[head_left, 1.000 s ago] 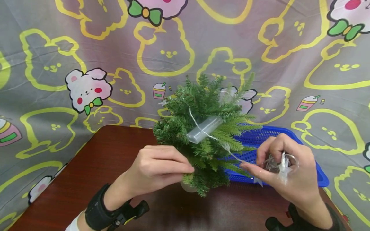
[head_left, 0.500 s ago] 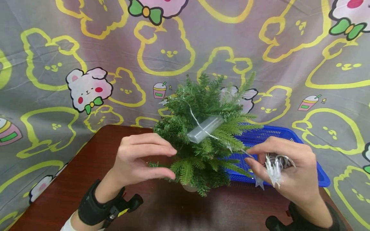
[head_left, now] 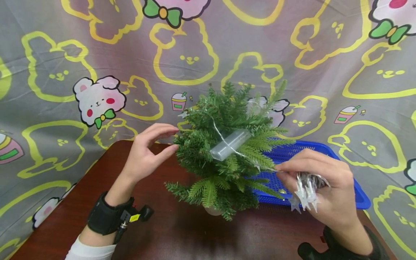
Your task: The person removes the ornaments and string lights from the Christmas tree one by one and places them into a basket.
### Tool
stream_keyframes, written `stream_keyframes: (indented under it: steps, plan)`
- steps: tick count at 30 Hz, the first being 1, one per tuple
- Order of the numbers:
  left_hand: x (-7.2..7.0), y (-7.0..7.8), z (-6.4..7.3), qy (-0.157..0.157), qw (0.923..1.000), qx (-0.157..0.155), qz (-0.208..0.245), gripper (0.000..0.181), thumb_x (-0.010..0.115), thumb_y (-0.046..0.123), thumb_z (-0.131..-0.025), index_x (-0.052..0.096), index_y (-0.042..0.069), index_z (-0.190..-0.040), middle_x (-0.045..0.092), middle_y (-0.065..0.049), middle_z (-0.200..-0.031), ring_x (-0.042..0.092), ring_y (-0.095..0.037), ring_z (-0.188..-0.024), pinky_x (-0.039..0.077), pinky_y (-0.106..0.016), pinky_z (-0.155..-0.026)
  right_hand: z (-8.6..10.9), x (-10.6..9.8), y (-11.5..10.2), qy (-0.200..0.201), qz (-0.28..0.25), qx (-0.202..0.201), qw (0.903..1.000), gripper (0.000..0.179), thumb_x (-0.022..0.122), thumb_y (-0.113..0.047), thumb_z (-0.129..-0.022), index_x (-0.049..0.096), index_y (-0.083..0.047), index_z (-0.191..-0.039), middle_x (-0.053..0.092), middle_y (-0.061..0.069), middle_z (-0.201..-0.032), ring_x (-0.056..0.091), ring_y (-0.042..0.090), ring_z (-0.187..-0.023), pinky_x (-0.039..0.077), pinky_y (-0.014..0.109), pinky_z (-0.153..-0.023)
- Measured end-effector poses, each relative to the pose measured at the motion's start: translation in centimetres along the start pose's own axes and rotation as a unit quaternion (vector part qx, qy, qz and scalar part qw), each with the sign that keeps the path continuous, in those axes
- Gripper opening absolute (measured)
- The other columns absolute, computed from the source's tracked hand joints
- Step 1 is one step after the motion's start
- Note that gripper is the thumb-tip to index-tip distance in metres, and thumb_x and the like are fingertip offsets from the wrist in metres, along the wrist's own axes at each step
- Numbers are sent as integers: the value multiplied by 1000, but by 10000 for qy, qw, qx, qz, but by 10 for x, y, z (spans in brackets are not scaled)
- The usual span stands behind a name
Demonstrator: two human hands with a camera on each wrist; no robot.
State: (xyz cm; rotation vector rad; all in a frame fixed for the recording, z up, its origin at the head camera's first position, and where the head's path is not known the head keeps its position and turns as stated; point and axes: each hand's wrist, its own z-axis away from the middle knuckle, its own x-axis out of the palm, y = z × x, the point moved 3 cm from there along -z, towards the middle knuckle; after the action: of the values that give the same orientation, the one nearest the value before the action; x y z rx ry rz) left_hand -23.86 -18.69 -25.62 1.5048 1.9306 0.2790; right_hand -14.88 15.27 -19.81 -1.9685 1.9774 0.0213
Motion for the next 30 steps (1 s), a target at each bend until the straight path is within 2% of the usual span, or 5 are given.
stream_keyframes:
  steps: [5,11,20,25,30]
  plan:
    - [3,-10,2,-492,9975,-343,-381,39,75,9,-86,68,17,-123,62,-1,-127,57,-9,-117,49,-20,-95,3,-3,-1,-29,355,158,9992,8,78,-1,-81,75,6,-82,71,9,-77,63,5,-75,46,12,-65]
    - [4,-13,2,-667,9962,-452,-338,41,80,10,-82,69,16,-121,61,0,-126,62,-9,-112,51,-22,-98,5,-5,-2,-237,491,258,9982,9,82,-5,-79,75,1,-79,70,5,-78,61,4,-74,43,14,-60]
    - [4,-19,6,-1029,9884,-718,-851,31,82,20,-81,74,23,-111,69,5,-114,62,-12,-111,51,-34,-94,2,-4,-1,-662,682,-422,9946,14,79,-13,-84,76,0,-80,69,6,-77,61,5,-73,42,14,-57]
    - [4,-20,6,-1114,9870,-701,-925,27,81,20,-83,76,22,-109,74,5,-107,66,-12,-106,53,-35,-91,4,-8,2,-822,614,-643,9926,8,74,-3,-86,77,4,-87,75,8,-84,69,9,-75,47,16,-61]
    - [5,-21,7,-1093,9878,-648,-899,24,81,18,-83,77,20,-106,75,5,-103,67,-11,-102,54,-30,-87,11,-13,9,-948,421,-748,9918,18,58,10,-87,75,8,-94,75,12,-90,60,8,-70,38,15,-58]
